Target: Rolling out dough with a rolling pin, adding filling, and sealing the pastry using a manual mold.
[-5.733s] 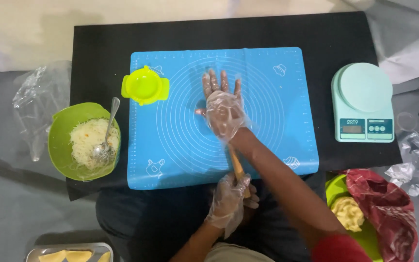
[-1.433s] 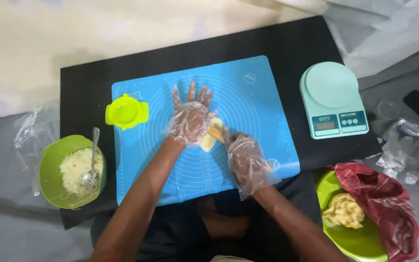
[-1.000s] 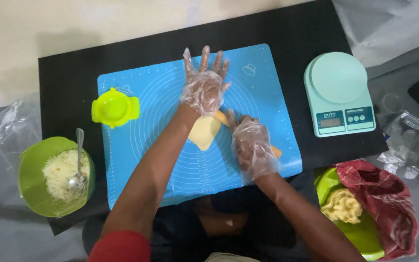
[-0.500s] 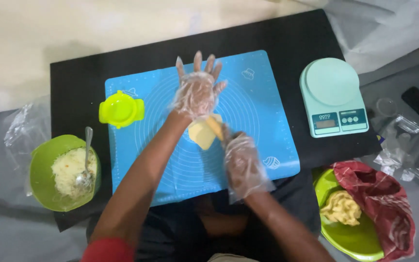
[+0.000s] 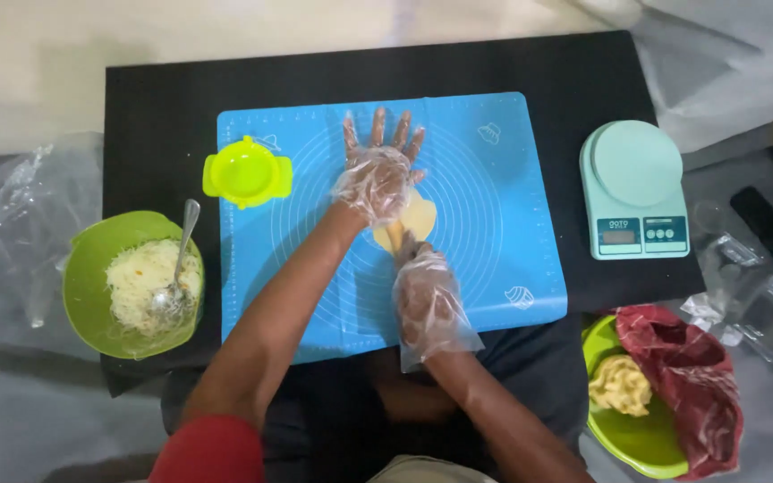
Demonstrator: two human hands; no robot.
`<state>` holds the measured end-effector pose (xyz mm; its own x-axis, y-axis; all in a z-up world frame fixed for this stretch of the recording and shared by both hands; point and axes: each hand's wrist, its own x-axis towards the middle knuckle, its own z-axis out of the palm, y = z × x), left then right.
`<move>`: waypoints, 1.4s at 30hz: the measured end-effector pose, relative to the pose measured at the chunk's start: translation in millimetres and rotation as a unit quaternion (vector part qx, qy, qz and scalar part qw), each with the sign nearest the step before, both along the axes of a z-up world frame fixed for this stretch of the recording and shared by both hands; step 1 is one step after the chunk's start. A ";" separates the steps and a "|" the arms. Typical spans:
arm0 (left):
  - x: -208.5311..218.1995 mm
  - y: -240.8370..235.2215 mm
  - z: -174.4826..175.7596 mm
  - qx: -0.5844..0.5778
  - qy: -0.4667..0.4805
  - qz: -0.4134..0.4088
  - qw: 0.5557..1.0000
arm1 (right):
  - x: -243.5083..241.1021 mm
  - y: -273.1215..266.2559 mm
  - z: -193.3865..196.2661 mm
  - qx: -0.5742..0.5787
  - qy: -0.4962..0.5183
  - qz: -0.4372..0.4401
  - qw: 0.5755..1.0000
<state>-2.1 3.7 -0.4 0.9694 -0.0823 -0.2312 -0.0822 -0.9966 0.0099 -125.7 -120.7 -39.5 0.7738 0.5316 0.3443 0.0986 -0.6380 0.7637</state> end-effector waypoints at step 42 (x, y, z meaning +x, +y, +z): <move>-36.3 45.1 6.7 -0.034 -0.030 0.067 0.997 | -6.9 43.4 -21.1 0.107 0.158 0.026 0.981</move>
<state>-38.3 48.8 6.3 0.9846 0.0355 -0.1713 0.0493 -0.9958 0.0770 -132.6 -77.3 -60.6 0.8340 0.5146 0.1991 0.3457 -0.7685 0.5384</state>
